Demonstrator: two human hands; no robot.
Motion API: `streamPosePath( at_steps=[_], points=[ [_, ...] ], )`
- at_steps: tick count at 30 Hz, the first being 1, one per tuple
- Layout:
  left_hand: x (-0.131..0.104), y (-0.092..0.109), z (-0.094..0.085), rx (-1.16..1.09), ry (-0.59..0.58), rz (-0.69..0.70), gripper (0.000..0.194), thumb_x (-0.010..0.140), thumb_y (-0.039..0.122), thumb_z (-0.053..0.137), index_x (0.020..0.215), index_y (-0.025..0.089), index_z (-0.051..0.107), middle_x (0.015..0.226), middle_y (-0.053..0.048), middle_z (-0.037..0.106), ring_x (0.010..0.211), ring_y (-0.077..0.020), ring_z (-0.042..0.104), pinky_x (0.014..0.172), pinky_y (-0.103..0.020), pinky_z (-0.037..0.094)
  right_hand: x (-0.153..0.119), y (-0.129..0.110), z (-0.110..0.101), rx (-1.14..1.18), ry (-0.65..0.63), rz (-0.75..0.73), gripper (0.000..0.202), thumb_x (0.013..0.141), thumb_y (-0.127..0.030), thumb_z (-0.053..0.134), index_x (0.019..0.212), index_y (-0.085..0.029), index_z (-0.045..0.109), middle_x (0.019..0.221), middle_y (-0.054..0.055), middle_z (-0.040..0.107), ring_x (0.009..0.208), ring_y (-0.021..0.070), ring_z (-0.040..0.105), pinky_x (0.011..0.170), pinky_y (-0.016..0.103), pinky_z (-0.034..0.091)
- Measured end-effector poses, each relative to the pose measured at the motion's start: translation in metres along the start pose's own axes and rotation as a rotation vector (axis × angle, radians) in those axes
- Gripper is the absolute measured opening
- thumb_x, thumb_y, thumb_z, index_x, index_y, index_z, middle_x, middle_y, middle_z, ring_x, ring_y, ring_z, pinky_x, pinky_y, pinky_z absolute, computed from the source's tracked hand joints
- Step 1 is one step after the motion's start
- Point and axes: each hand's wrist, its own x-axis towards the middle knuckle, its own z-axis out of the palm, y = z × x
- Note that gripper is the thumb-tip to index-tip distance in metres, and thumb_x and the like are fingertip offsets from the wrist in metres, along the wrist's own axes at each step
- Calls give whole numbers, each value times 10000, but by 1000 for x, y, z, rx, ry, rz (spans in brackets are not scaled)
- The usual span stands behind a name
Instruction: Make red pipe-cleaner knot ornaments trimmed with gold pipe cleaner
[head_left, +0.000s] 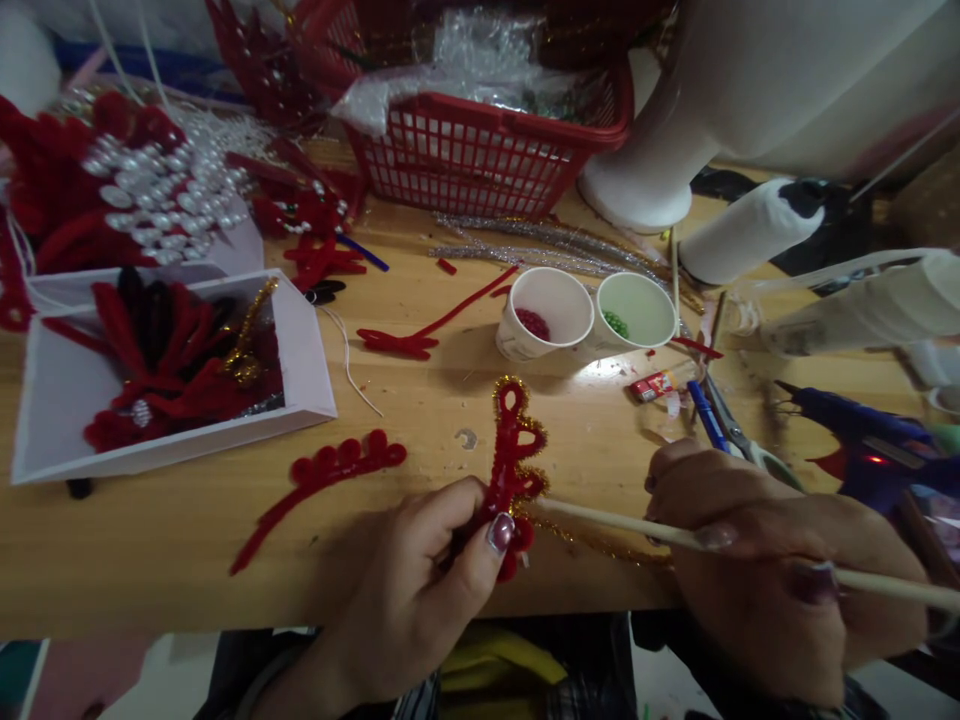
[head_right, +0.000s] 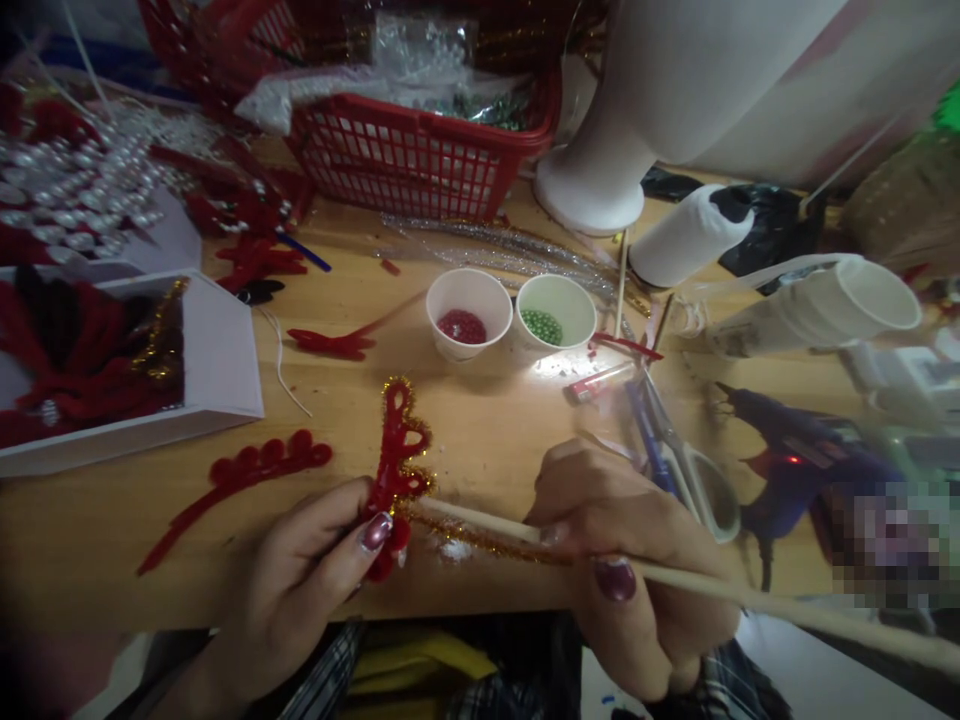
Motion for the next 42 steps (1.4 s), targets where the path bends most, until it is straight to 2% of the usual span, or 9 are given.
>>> streamPosePath(
  at_steps=[3,7,13,15,18,26,33,37,42],
  points=[
    [0,0,0,-13,-6,-12,259,953,282,457,717,210,536,624,37,549,575,-106,497,511,-223,378,0,5,4,73,53,-98,148,926,-275,570,851,-210,681,571,11,613,463,174,545,477,376,458],
    [-1,1,0,-13,-20,-15,255,951,269,458,718,210,543,630,37,556,579,-106,492,518,-222,375,-4,13,4,52,137,-111,146,928,-268,590,884,-197,709,619,19,616,501,179,579,484,366,457],
    [-1,0,1,-70,-6,-47,263,949,282,473,707,210,549,627,39,570,568,-101,479,513,-214,372,-5,12,7,-31,253,-3,218,905,-313,638,718,-203,651,531,-6,560,481,152,554,454,309,429],
    [-1,0,1,-82,5,-52,260,950,282,470,716,210,556,630,38,578,557,-99,472,495,-212,360,-2,11,8,-47,292,-69,218,905,-295,644,714,-192,647,518,-12,548,437,137,527,413,288,397],
    [-1,-1,0,-58,-10,-47,243,952,267,465,741,206,569,656,28,608,568,-102,486,491,-213,358,2,13,8,46,227,-211,156,915,-263,632,801,-172,687,522,-14,558,388,135,504,374,293,391],
    [-1,0,0,-45,-21,-31,242,952,271,467,746,204,576,652,27,597,584,-107,503,517,-216,381,-4,15,1,47,74,-147,120,912,-224,601,904,-184,714,599,21,617,475,158,563,440,334,448],
    [-1,-1,1,-107,3,-72,257,945,305,485,719,202,556,630,29,575,563,-104,479,500,-213,370,-3,15,8,-19,289,-147,96,881,-201,638,856,-191,730,612,-6,592,462,150,558,449,353,446],
    [-1,-2,2,-81,0,-72,262,952,315,477,733,200,564,666,17,605,594,-109,505,517,-210,382,-3,9,6,98,300,-36,72,869,-254,686,852,-201,732,671,3,605,545,153,585,478,339,469],
    [-1,-2,2,-59,10,-75,270,950,326,476,724,199,549,658,16,582,602,-118,501,511,-220,369,-8,3,-2,116,129,93,50,858,-234,678,898,-236,709,669,21,643,611,203,625,525,380,528]
  ],
)
